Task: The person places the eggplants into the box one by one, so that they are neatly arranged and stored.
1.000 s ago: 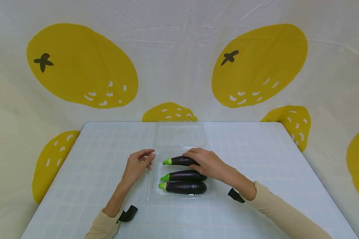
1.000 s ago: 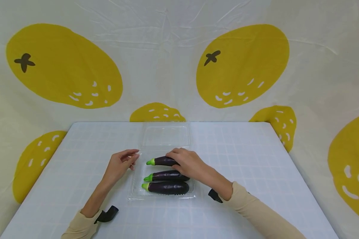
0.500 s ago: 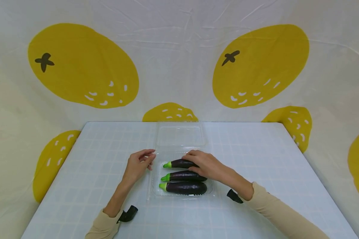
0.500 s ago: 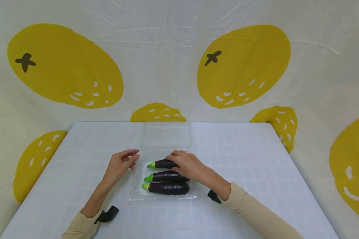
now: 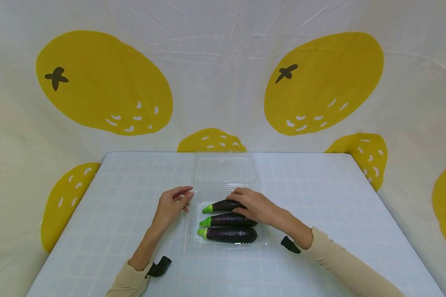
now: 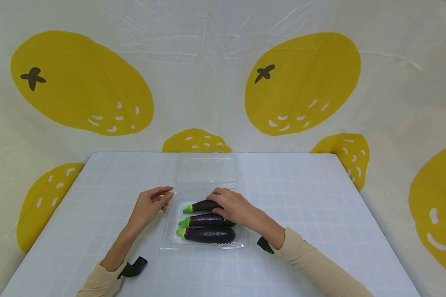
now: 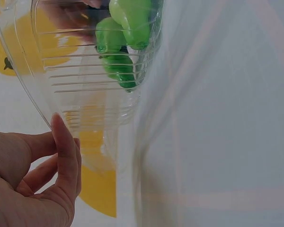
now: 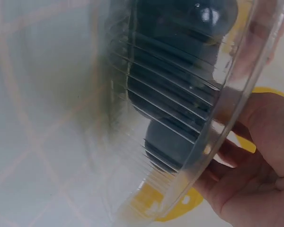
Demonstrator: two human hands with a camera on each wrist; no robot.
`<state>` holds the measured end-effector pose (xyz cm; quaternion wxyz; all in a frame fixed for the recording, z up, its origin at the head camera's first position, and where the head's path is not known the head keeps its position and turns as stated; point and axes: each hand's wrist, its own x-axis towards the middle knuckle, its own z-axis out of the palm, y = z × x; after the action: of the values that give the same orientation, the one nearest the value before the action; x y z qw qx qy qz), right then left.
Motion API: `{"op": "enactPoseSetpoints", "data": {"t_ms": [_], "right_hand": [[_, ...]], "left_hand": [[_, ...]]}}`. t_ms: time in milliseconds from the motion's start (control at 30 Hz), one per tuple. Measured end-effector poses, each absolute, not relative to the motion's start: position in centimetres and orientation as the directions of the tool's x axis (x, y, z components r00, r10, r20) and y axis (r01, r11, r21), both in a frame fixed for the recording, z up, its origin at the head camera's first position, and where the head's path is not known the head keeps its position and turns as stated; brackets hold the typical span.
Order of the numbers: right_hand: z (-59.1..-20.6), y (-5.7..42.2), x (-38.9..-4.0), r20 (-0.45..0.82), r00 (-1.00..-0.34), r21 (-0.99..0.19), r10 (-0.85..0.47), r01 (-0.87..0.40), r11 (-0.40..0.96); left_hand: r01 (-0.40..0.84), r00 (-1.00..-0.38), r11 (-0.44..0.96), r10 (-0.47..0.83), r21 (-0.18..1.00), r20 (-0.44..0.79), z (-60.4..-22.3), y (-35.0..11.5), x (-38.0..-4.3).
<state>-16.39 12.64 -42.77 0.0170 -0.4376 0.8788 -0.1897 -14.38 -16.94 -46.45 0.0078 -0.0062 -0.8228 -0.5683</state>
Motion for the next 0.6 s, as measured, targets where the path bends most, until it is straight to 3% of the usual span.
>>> {"op": "enactPoseSetpoints", "data": {"t_ms": [233,600], "right_hand": [[-43.1,12.7,-16.4,0.108,-0.639,-0.369,-0.762,-0.737,0.566],[-43.3,13.7,-16.3,0.167,-0.662,-0.396,-0.731,-0.724,0.565]], "left_hand": [[0.009,-1.000,0.349,-0.003,0.937,0.010,-46.4,-16.9,-14.3],[0.004,-1.000,0.360,-0.003,0.933,0.005,-46.3,-16.8,-14.4]]}}
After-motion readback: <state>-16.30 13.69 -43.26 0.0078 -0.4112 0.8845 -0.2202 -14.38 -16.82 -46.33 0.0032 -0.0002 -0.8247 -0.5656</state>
